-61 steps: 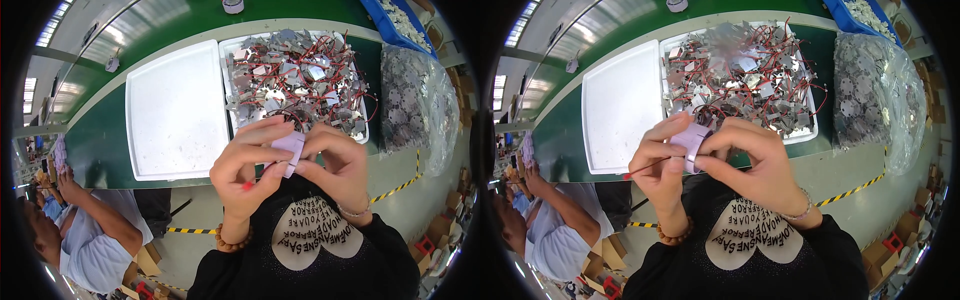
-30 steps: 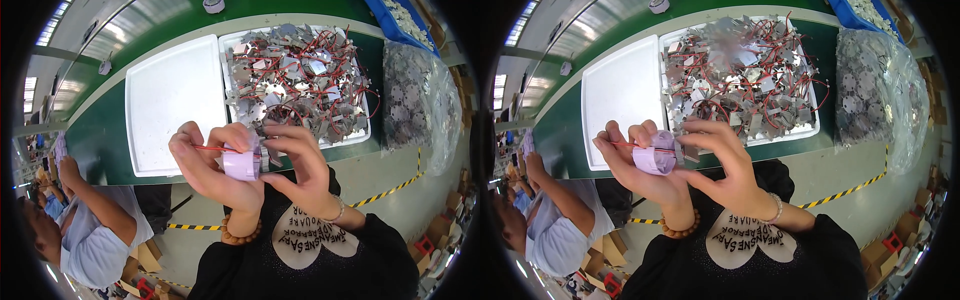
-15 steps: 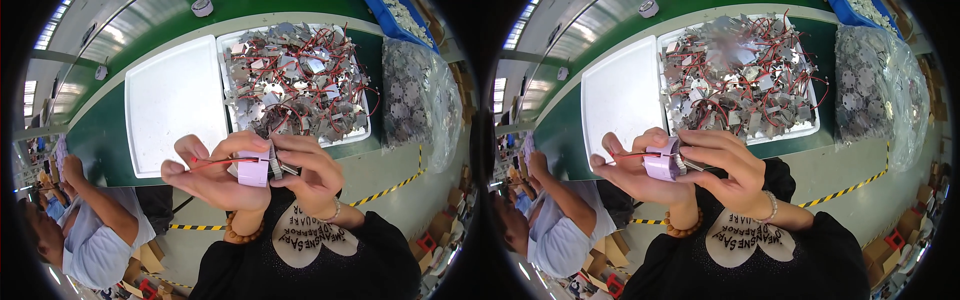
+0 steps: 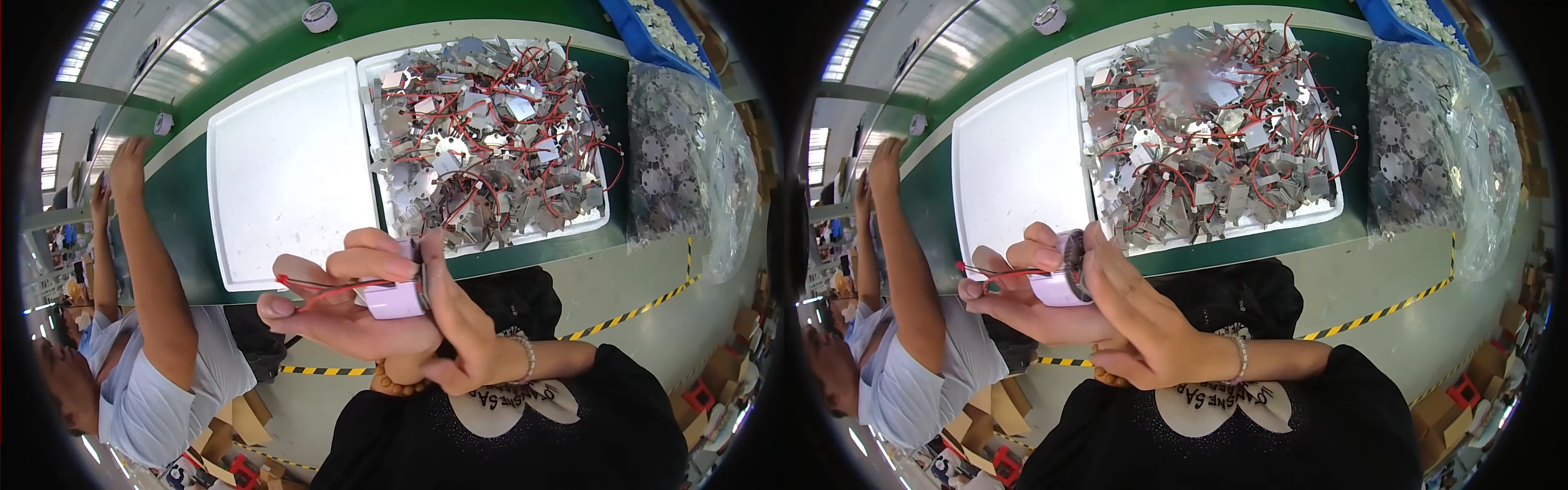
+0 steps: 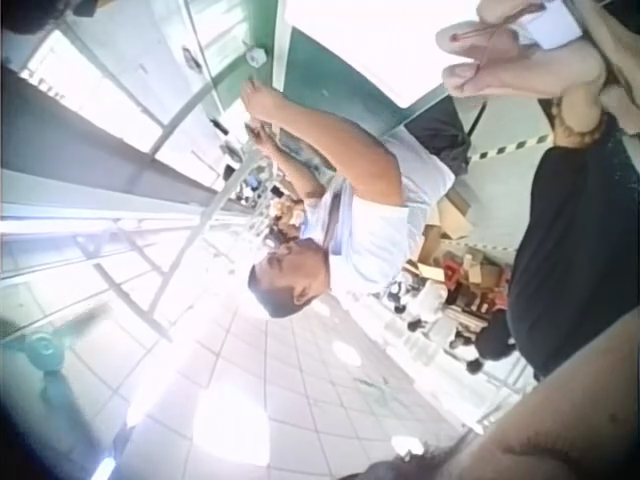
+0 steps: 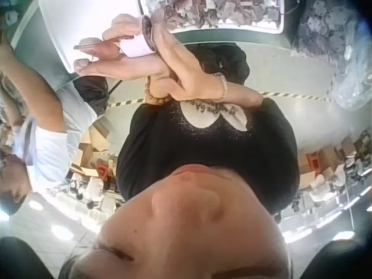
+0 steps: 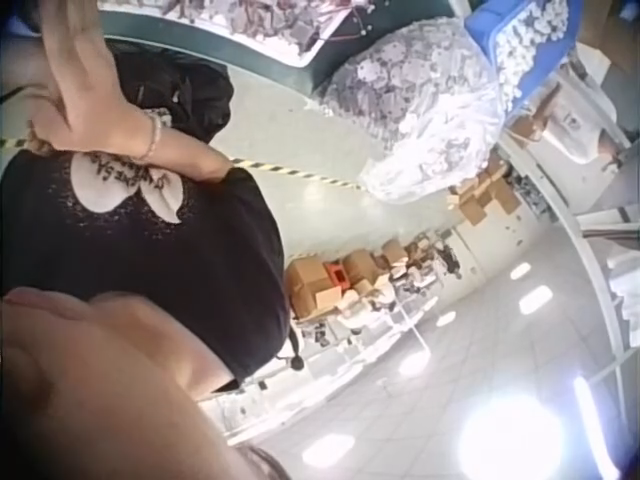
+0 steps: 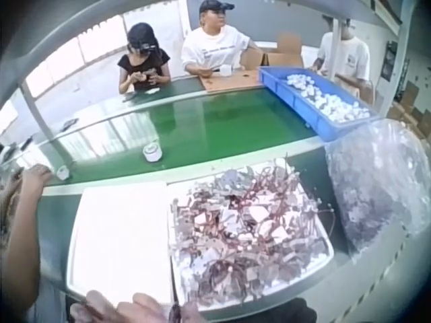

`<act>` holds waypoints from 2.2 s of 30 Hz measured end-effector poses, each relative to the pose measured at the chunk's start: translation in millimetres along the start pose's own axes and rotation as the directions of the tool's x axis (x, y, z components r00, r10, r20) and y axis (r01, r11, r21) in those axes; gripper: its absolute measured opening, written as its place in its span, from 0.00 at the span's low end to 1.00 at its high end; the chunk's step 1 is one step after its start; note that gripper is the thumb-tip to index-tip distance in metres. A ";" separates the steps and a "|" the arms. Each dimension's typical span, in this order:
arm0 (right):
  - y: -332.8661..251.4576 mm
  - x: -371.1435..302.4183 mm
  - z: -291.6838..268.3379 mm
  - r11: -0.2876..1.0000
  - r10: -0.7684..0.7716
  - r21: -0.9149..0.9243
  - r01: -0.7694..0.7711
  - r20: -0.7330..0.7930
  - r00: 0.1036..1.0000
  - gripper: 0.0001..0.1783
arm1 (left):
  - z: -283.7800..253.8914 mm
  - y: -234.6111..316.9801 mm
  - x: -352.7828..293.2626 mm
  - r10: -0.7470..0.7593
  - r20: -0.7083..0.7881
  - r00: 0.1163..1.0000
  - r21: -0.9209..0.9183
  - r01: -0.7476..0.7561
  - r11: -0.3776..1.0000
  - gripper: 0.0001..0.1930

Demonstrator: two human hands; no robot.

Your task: The person assembles electronic components by hand, inserting small wired parts into plastic housings.

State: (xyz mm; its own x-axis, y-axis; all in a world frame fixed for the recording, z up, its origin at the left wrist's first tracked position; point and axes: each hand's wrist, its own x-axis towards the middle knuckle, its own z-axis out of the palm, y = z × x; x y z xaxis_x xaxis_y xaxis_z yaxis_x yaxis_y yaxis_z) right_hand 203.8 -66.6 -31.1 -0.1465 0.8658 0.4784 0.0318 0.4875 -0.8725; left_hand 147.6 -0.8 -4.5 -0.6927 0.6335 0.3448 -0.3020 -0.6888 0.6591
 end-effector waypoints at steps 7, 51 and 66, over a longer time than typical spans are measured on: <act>-9.6 10.7 4.4 0.982 -0.005 -0.191 0.012 0.037 0.999 0.49 | 7.7 2.5 6.8 -0.157 -0.334 0.930 0.086 0.196 0.977 0.15; -21.5 121.9 -70.2 0.890 0.194 -0.452 -0.052 0.273 0.942 0.26 | -30.3 -13.4 118.9 -0.401 0.600 0.692 0.245 0.318 0.916 0.09; 192.3 273.2 -158.7 0.475 0.306 -0.868 -0.145 0.008 0.952 0.22 | 23.6 -243.4 336.4 -0.577 0.784 0.230 0.385 -0.909 0.161 0.32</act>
State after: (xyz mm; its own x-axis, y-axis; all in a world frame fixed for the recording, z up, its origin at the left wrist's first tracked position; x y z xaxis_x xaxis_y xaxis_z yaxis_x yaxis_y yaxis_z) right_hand 326.8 281.6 -52.5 -0.1381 0.9725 0.1873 0.8943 0.2037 -0.3984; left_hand 3.5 388.4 -33.1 0.5283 0.8193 0.2228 0.8331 -0.5508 0.0502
